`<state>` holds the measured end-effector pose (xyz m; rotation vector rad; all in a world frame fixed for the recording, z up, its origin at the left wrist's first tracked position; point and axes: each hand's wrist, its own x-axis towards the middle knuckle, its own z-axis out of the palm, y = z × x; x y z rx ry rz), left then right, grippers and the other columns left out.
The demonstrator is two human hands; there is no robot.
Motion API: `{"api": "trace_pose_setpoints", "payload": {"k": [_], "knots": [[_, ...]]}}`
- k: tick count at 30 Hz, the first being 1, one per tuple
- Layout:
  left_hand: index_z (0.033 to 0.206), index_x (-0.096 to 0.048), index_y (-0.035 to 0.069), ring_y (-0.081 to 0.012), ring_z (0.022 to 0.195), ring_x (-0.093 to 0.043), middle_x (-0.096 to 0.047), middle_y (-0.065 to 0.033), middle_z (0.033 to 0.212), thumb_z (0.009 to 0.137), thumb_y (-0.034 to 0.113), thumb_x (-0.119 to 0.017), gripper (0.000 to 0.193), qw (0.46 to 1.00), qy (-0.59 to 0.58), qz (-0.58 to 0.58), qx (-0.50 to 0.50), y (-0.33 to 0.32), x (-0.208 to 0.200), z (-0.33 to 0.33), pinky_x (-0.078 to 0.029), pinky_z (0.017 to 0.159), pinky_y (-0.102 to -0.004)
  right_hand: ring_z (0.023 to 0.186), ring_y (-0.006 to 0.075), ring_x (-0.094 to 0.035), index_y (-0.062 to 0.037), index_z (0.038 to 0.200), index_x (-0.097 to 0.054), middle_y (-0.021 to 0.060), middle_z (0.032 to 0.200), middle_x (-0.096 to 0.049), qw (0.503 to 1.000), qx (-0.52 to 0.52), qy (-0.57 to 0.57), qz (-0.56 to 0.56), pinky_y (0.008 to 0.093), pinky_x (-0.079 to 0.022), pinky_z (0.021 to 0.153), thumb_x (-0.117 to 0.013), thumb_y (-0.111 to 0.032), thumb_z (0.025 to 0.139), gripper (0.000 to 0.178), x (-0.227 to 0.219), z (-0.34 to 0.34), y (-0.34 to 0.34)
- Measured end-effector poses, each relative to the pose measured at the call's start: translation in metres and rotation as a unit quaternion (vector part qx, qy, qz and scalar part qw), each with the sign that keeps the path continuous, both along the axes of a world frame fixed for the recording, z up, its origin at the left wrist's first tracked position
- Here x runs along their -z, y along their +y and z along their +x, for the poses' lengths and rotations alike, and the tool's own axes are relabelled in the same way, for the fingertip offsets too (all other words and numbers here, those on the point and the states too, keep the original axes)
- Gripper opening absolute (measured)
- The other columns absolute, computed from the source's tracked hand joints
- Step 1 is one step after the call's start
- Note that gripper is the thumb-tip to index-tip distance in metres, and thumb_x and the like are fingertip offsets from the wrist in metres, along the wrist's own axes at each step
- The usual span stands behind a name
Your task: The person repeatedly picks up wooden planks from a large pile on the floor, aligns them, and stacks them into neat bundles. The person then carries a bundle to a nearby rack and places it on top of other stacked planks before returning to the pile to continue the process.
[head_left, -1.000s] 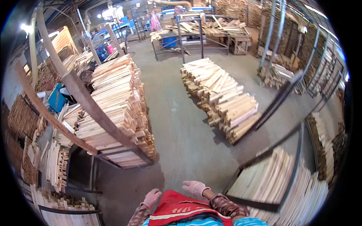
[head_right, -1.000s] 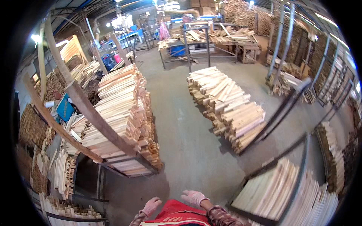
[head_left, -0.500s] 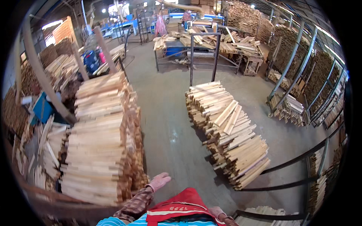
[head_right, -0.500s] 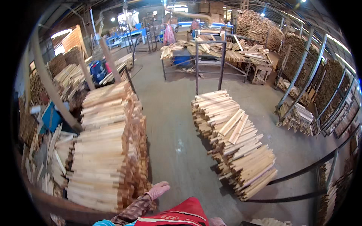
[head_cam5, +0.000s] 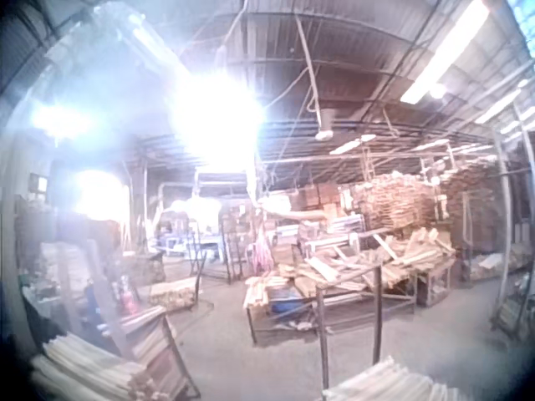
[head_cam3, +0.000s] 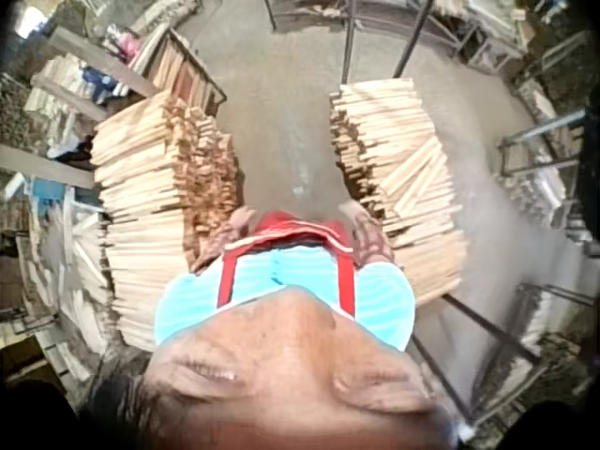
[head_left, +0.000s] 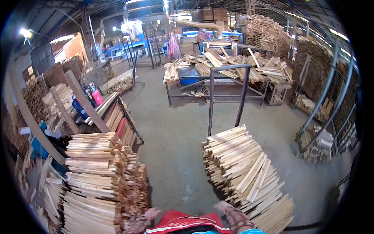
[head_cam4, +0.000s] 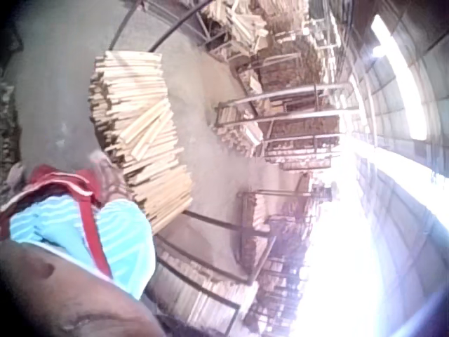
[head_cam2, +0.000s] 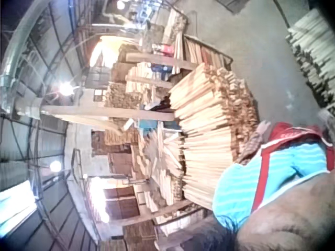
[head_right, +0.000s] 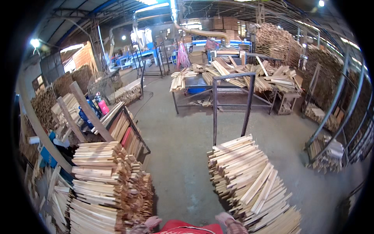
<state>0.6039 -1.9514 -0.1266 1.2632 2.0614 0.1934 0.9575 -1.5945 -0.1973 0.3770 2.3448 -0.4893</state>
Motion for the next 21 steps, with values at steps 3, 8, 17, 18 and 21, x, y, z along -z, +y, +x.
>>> {"api": "trace_pose_setpoints", "payload": {"k": [3,8,17,18,21], "knots": [[0.113,-0.068,0.012,-0.0416,0.101,-0.066,-0.067,-0.0226,0.107,0.097,0.03,-0.048,0.031,0.985,-0.057,-0.089,-0.139,0.029,0.033,-0.036,-0.053,0.087,-0.048,0.115,0.045,-0.059,0.0007,0.109,-0.068,0.0269,0.116,-0.066,0.955,0.213,0.204,-0.026,0.0498,-0.048,0.097,-0.045,-0.039,0.096,0.048,-0.022,-0.116,0.12],[0.11,-0.067,0.011,-0.041,0.096,-0.066,-0.067,-0.0222,0.1,0.094,0.029,-0.051,0.029,0.932,-0.085,-0.158,-0.314,0.083,0.024,-0.128,-0.053,0.083,-0.0489,0.119,0.0417,-0.059,-0.0012,0.118,-0.066,0.0243,0.125,-0.064,0.904,0.246,0.31,-0.163,0.0474,-0.047,0.1,-0.045,-0.04,0.097,0.049,-0.099,-0.342,0.196],[0.105,-0.066,0.009,-0.04,0.089,-0.066,-0.065,-0.0213,0.087,0.09,0.027,-0.057,0.026,0.991,0.109,-0.069,0.046,0.36,0.064,-0.431,-0.053,0.077,-0.0506,0.123,0.0403,-0.059,-0.0015,0.121,-0.068,0.0227,0.129,-0.065,0.967,0.2,0.085,-0.133,0.046,-0.045,0.105,-0.047,-0.045,0.094,0.055,-0.032,-0.523,0.37],[0.105,-0.066,0.008,-0.0399,0.088,-0.066,-0.065,-0.0212,0.085,0.089,0.027,-0.058,0.025,0.99,0.133,-0.034,0.039,0.403,0.06,-0.471,-0.052,0.077,-0.0507,0.124,0.0405,-0.059,-0.0019,0.121,-0.068,0.0231,0.13,-0.064,0.958,0.234,0.074,-0.152,0.046,-0.044,0.106,-0.047,-0.046,0.094,0.056,-0.03,-0.537,0.387],[0.115,-0.067,0.006,-0.0403,0.105,-0.065,-0.068,-0.0228,0.107,0.088,0.037,-0.06,0.042,0.978,0.001,0.048,-0.202,0.616,-0.03,-0.526,-0.051,0.089,-0.0483,0.125,0.0407,-0.058,-0.0011,0.121,-0.068,0.0245,0.129,-0.064,0.936,0.298,0.07,-0.171,0.0467,-0.044,0.106,-0.046,-0.048,0.094,0.058,-0.025,-0.56,0.447]]}}
